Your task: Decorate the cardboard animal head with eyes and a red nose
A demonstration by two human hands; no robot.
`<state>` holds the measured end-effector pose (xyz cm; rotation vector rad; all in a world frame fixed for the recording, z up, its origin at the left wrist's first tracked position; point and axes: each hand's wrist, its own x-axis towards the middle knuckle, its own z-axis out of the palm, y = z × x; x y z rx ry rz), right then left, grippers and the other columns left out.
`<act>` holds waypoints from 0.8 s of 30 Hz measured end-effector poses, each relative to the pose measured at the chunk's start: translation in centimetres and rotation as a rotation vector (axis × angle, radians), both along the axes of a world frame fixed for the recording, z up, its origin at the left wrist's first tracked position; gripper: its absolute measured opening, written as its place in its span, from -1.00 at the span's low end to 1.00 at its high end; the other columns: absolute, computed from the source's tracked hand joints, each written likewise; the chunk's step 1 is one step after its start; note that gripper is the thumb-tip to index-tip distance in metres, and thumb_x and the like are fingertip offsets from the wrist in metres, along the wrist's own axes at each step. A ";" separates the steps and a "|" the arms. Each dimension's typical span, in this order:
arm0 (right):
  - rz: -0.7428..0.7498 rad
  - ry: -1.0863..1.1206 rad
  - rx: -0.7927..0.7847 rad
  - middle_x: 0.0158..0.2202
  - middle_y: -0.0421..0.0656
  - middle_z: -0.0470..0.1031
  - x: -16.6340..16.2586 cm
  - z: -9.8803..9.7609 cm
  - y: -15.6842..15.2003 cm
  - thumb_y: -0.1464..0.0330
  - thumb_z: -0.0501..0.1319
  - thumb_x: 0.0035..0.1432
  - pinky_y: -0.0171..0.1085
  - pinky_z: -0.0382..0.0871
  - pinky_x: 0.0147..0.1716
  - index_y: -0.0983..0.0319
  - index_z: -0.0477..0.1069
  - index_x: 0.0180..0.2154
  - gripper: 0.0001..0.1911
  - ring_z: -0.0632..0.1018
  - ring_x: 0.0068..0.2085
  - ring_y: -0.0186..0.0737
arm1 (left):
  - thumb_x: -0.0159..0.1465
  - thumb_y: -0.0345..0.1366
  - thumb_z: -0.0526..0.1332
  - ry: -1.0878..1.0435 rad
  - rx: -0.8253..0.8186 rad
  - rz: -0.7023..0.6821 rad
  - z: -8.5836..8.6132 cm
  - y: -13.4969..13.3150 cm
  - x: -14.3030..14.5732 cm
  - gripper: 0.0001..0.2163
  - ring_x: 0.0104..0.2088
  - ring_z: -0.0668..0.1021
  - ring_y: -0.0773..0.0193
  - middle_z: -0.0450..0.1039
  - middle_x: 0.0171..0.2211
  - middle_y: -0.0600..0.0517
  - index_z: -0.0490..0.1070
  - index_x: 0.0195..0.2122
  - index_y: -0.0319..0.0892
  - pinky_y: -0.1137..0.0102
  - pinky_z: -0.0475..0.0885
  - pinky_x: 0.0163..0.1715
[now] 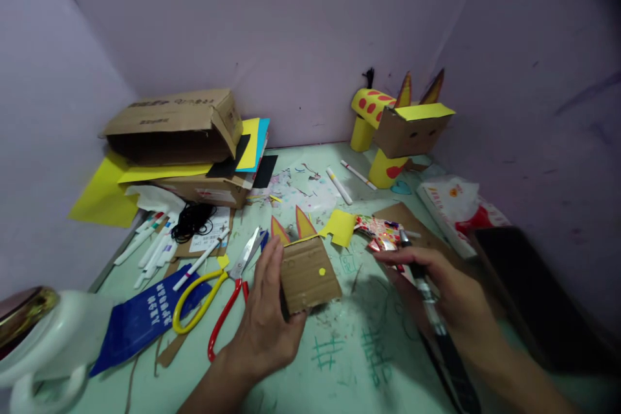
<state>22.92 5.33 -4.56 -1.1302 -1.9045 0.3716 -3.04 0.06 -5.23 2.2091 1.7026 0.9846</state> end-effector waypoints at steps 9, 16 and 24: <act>0.263 0.085 0.116 -0.33 -0.16 0.58 -5.9 0.3 -1.0 0.51 0.21 0.18 -0.24 0.50 -0.38 0.14 0.35 -0.17 -0.79 0.61 -0.35 -0.19 | 0.17 -0.49 0.19 -0.030 -0.015 -0.050 -0.7 0.1 -0.2 -0.09 0.37 0.01 -0.10 -0.19 0.39 -0.20 -0.44 0.37 0.02 -0.14 0.16 0.23; -0.020 0.092 0.134 -0.41 -0.23 0.51 -6.3 -0.2 0.0 0.50 0.22 0.14 -0.29 0.41 -0.43 0.15 0.37 -0.28 -0.86 0.54 -0.43 -0.24 | 0.18 -0.48 0.15 -0.002 0.038 -0.101 0.2 0.0 0.0 -0.14 0.35 0.08 -0.08 -0.07 0.34 -0.23 -0.40 0.38 -0.04 -0.08 0.20 0.23; -0.162 0.311 -0.016 -0.40 -0.23 0.54 -4.4 1.2 -0.6 0.44 0.27 0.10 -0.31 0.47 -0.37 0.14 0.35 -0.28 -0.85 0.59 -0.39 -0.24 | 0.11 -0.42 0.25 -0.067 -0.182 -0.132 0.7 -1.2 0.4 -0.10 0.34 0.11 -0.13 -0.04 0.35 -0.20 -0.32 0.36 -0.03 -0.11 0.19 0.22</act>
